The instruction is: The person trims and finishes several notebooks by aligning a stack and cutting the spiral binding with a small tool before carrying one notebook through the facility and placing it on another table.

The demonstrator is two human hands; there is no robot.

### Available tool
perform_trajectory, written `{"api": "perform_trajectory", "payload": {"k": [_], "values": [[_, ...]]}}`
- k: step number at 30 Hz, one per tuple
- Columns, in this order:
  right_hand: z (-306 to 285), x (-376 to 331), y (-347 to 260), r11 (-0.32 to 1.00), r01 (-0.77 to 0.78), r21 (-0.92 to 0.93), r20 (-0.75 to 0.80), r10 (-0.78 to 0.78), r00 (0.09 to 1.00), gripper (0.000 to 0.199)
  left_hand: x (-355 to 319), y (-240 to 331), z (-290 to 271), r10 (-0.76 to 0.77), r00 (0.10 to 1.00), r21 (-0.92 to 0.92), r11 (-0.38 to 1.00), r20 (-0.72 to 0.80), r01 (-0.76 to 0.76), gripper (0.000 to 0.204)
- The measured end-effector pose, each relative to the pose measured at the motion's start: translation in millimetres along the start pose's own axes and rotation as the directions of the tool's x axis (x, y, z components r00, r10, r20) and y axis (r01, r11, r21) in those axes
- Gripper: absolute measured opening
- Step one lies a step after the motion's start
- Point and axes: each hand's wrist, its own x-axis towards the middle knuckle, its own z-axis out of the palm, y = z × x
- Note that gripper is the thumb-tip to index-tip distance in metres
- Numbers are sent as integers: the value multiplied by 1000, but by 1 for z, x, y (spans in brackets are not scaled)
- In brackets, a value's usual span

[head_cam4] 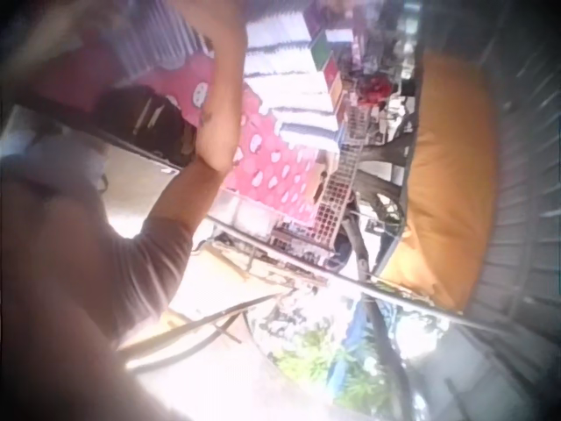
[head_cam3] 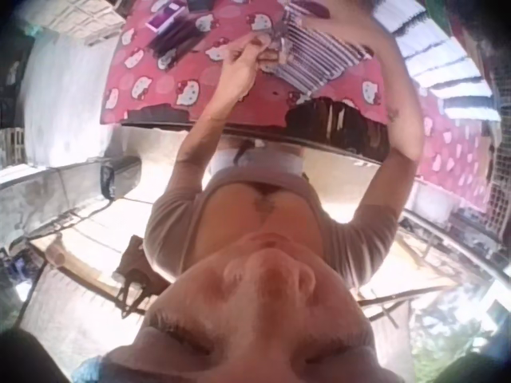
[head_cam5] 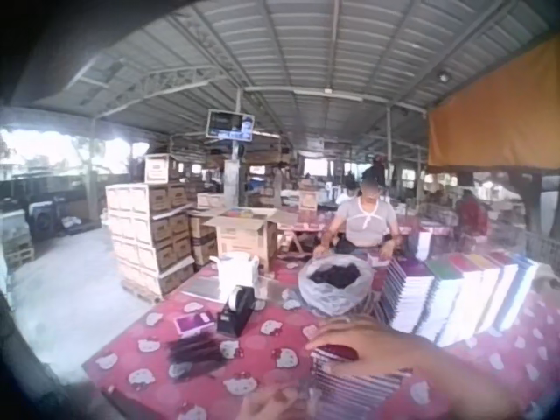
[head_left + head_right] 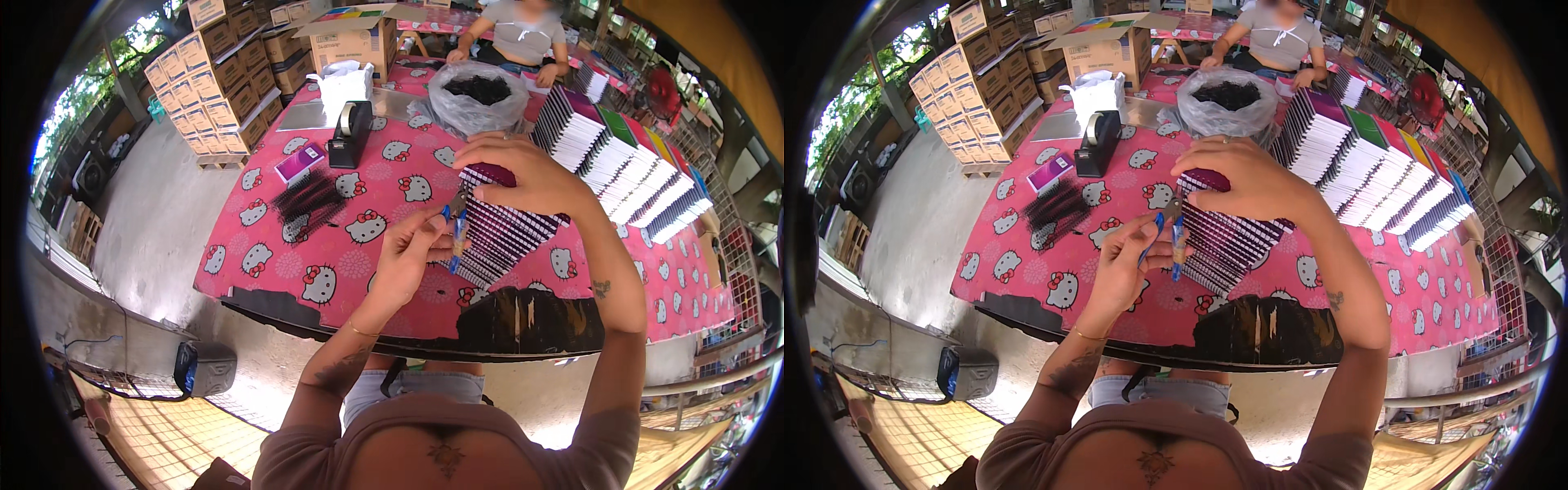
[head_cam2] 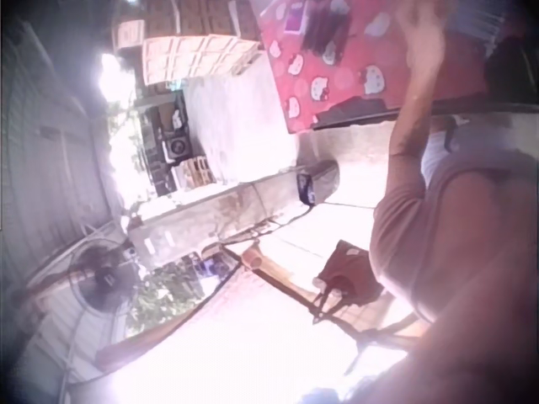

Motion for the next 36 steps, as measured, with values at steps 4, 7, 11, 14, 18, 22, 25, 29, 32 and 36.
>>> {"api": "perform_trajectory", "payload": {"k": [4, 7, 11, 14, 18, 22, 25, 29, 32, 36], "values": [[3, 0, -2, 999, 33, -8, -33, -33, 999, 38, 0, 1, 1, -21, 1000, -8, 1000, -10, 21, 45], [5, 0, -3, 999, 42, -16, -49, -43, 998, 37, 2, 4, 7, -43, 999, 2, 999, -30, 43, 45], [3, -1, -6, 999, 12, -38, -43, -13, 999, 36, 2, 8, 5, -54, 998, 107, 993, -30, 57, 46], [0, 0, -9, 1000, -16, -9, -18, 16, 1000, 35, 4, 14, 1, -60, 998, 116, 991, -16, 61, 45], [2, -1, -9, 999, -17, -31, -33, 16, 999, 35, 4, 17, 7, -45, 999, 25, 999, -8, 45, 43], [3, -2, -8, 999, -9, -32, -36, 8, 999, 36, 4, 22, 9, -49, 999, 157, 986, -2, 48, 43], [1, -1, -11, 999, -14, -46, -28, 13, 1000, 37, -1, 23, 11, 256, 965, 684, 694, 54, -223, 44], [1, -1, -11, 998, -5, -56, -23, 4, 1000, 38, -5, 26, 13, 296, 952, 761, 599, 80, -250, 45], [1, 1, -13, 1000, -17, -16, -4, 17, 1000, 38, -6, 12, 0, -57, 998, 7, 998, 4, 57, 45], [2, 1, -11, 1000, -28, -10, -5, 28, 1000, 37, -2, 8, -3, -78, 997, -33, 996, -17, 78, 45]]}}
